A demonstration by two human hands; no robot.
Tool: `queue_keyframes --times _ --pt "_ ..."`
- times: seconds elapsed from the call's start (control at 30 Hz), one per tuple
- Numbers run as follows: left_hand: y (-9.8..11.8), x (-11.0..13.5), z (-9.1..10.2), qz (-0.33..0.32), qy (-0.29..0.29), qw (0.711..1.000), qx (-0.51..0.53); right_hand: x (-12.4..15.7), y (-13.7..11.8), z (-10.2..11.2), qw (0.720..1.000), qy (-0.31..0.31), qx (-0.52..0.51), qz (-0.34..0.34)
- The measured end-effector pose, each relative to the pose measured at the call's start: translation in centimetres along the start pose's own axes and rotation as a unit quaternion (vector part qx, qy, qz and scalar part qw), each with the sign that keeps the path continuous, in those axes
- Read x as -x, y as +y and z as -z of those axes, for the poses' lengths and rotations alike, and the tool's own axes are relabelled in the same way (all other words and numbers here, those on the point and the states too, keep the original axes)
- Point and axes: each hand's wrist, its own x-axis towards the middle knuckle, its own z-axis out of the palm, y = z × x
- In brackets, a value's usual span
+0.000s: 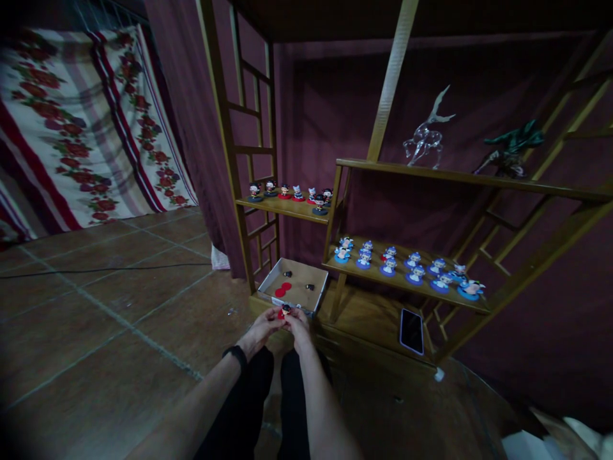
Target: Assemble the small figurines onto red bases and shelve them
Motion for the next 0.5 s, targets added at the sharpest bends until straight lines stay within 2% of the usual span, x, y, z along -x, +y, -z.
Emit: queue_keyframes --times 0.2,0.4,0.5 --pt "0.00 -0.06 0.01 0.002 -0.039 0.999 0.037 0.08 -0.17 -0.07 1.000 0.005 -0.004 -0.001" --pt "-0.20 -0.06 0.10 0.004 0.022 0.997 0.077 0.11 -0.17 -0.04 1.000 0.024 -0.002 -0.010" --pt "-0.14 -0.07 0.11 0.008 0.028 0.996 0.083 0.09 -0.11 0.02 1.000 0.028 -0.010 -0.006"
